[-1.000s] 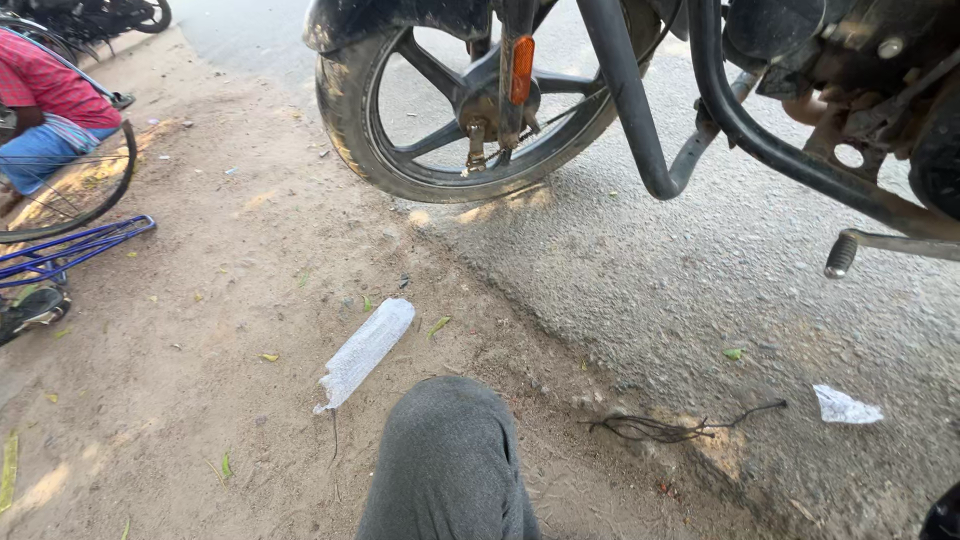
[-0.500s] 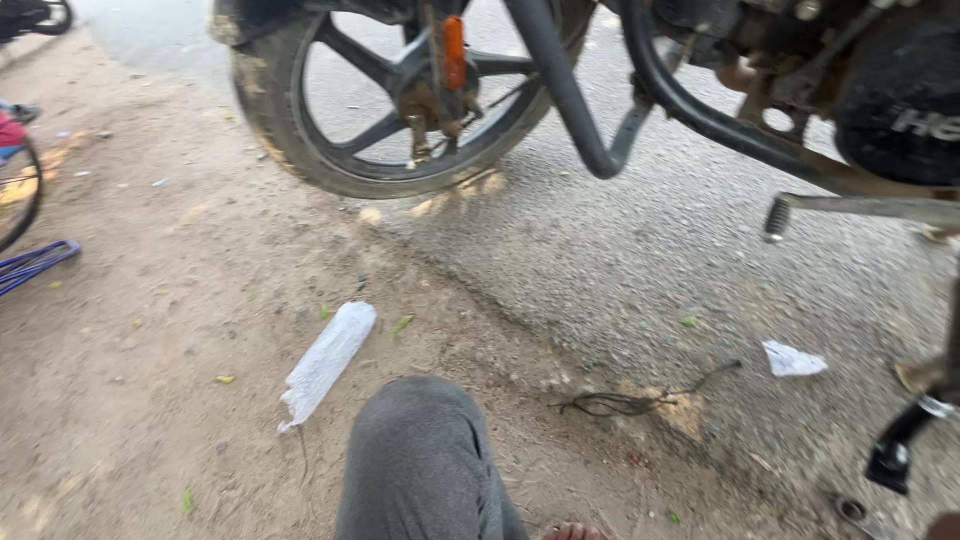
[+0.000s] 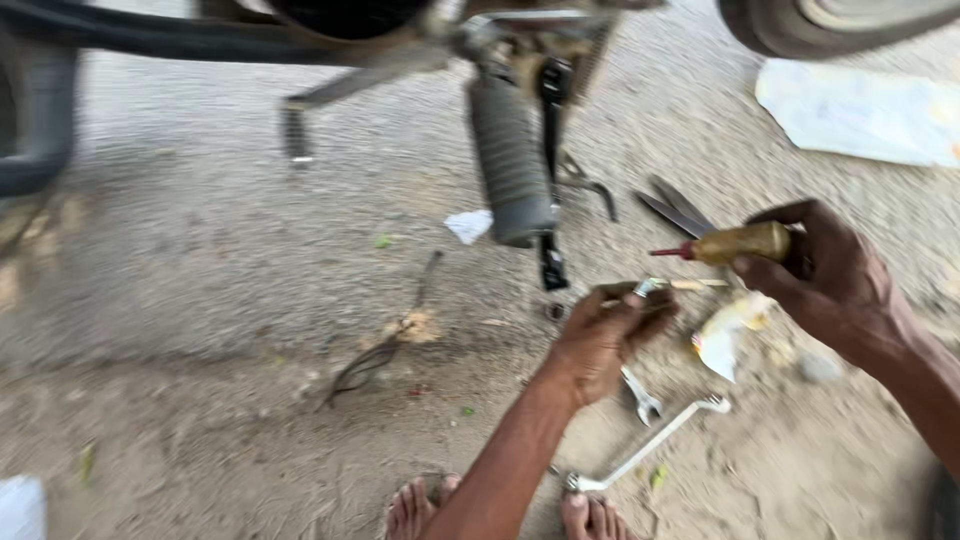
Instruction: The person is repairing a motorcycle's kickstand mechanism. They apply lubricant to the pivot point, then use a wrench to tighten a bolt on the kickstand assembly.
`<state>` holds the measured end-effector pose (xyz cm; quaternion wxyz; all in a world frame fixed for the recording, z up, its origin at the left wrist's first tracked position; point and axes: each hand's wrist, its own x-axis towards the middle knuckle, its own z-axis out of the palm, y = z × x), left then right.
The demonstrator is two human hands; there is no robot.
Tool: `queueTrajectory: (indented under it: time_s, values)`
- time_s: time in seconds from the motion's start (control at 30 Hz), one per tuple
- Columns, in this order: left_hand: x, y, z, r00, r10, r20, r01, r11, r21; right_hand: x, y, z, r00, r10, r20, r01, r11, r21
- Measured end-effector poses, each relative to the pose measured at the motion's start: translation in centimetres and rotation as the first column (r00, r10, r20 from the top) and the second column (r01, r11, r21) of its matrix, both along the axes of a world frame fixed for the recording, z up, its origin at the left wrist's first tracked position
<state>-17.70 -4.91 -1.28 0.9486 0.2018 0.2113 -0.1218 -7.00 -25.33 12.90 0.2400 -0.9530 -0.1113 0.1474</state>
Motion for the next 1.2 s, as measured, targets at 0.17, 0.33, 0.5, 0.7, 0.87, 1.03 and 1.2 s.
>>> queueTrajectory:
  time_s: [0.17, 0.33, 0.5, 0.7, 0.87, 1.03, 1.2]
  values:
    - [-0.5, 0.7, 1.0, 0.974, 0.157, 0.164, -0.169, 0.984, 0.062, -2.0, 0.3, 0.9, 0.999, -0.05, 0.016, 0.038, 0.9, 0.434]
    - [-0.5, 1.4, 0.9, 0.956, 0.101, 0.276, -0.244, 0.795, 0.555, -4.1, -0.9, 0.1, 0.961, -0.034, 0.274, -0.126, 0.83, 0.544]
    - [0.1, 1.7, 1.1, 0.964, -0.008, 0.267, -0.261, 0.193, 0.946, -6.8, -2.3, -3.9, 0.908, -0.118, 0.401, -0.121, 0.844, 0.522]
    - [-0.1, 0.8, 1.6, 0.94, -0.001, 0.342, -0.339, 0.128, 0.932, -9.4, -1.1, -8.5, 0.887, -0.106, 0.449, -0.166, 0.834, 0.525]
    - [-0.1, 0.3, 1.5, 0.93, -0.037, 0.366, -0.364, 0.047, 0.93, -10.5, -0.2, -8.3, 0.882, -0.097, 0.461, -0.035, 0.963, 0.269]
    - [-0.3, 0.1, 1.7, 0.924, -0.033, 0.381, -0.379, 0.054, 0.924, -10.9, 0.1, -7.7, 0.875, -0.074, 0.478, -0.059, 0.964, 0.259]
    - [-0.4, 0.1, 1.9, 0.929, -0.032, 0.369, -0.367, 0.064, 0.928, -10.7, 0.1, -7.6, 0.858, -0.054, 0.51, -0.102, 0.957, 0.272]
